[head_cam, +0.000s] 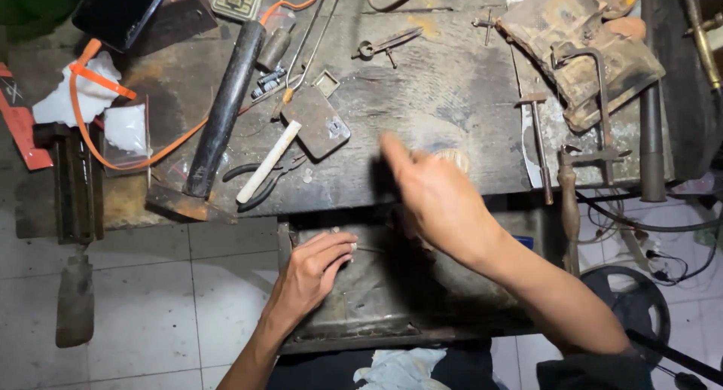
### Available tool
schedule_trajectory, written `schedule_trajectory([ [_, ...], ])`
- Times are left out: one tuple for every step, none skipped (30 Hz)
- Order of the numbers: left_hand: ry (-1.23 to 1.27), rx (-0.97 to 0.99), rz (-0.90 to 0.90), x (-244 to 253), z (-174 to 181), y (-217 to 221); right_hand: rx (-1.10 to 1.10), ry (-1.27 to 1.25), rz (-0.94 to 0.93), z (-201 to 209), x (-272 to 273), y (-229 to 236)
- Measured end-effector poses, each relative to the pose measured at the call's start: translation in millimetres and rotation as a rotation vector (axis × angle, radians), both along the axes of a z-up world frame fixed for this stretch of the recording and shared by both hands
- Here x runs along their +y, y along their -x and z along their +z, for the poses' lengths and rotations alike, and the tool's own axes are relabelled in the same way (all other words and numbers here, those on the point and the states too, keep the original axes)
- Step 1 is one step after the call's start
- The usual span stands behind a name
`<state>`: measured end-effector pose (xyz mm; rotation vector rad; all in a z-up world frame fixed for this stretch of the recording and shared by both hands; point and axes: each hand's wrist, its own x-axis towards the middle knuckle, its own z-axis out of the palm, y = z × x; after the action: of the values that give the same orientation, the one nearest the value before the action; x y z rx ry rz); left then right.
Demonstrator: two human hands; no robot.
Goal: Cleaning a small jewelry component with a brush and then using a rotary tool for drilling or polishing.
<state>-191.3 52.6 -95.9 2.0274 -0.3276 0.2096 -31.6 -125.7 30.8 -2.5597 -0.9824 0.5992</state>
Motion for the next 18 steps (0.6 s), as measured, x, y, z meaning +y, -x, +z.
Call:
schedule_trajectory([
  [-0.004,-0.008,-0.002,0.2,0.6,-0.1,-0.008,-0.004,-0.002,5.3,-3.1,6.3],
  [-0.007,-0.007,0.011,0.5,1.3,-0.5,0.023,0.078,0.08,10.6,-6.1,12.5],
  [-0.007,0.0,0.027,-0.8,2.1,1.5,0.06,0.164,0.165,15.7,-9.9,19.7],
  [-0.008,-0.002,0.028,0.7,3.2,0.5,0.058,0.163,0.166,19.0,-8.6,13.4],
  [-0.016,0.019,0.029,1.2,3.8,0.3,0.001,0.093,0.073,22.0,-8.1,7.7],
  [-0.023,0.04,0.03,1.3,3.9,0.3,-0.056,0.022,-0.02,24.6,-7.8,2.2],
  [-0.021,0.047,0.03,0.9,4.1,0.9,-0.049,0.025,-0.02,10.2,-6.1,-14.2],
  [-0.04,0.071,0.007,0.4,4.3,1.5,-0.161,-0.122,0.018,-4.2,-4.5,-30.4],
  [-0.062,0.087,-0.016,1.5,4.2,-1.2,-0.281,-0.271,0.057,-18.1,-2.0,-48.7],
  [-0.063,0.086,-0.017,0.6,4.1,0.8,-0.282,-0.272,0.056,-32.3,-5.8,-40.8],
  [-0.071,0.092,-0.015,1.2,4.2,1.9,-0.289,-0.142,0.092,-46.7,-7.6,-34.3],
  [-0.08,0.099,-0.013,2.4,4.2,2.8,-0.295,-0.013,0.127,-61.4,-8.9,-28.0],
  [-0.079,0.1,-0.006,2.7,1.2,3.3,-0.294,-0.013,0.134,-44.2,-11.5,-14.6],
  [-0.066,0.084,0.024,2.6,-2.1,3.9,-0.143,0.084,0.203,-27.4,-14.6,-1.3],
  [-0.052,0.068,0.048,2.0,-5.8,4.2,0.008,0.183,0.266,-10.6,-19.1,12.7],
  [-0.05,0.069,0.049,0.5,-9.5,2.5,0.009,0.185,0.267,-4.1,-16.2,6.9],
  [-0.007,0.077,0.054,-0.3,-12.6,3.1,-0.036,0.045,0.201,2.0,-13.9,3.9],
  [0.036,0.085,0.059,-1.4,-15.4,4.0,-0.083,-0.093,0.133,8.4,-11.7,1.1],
])
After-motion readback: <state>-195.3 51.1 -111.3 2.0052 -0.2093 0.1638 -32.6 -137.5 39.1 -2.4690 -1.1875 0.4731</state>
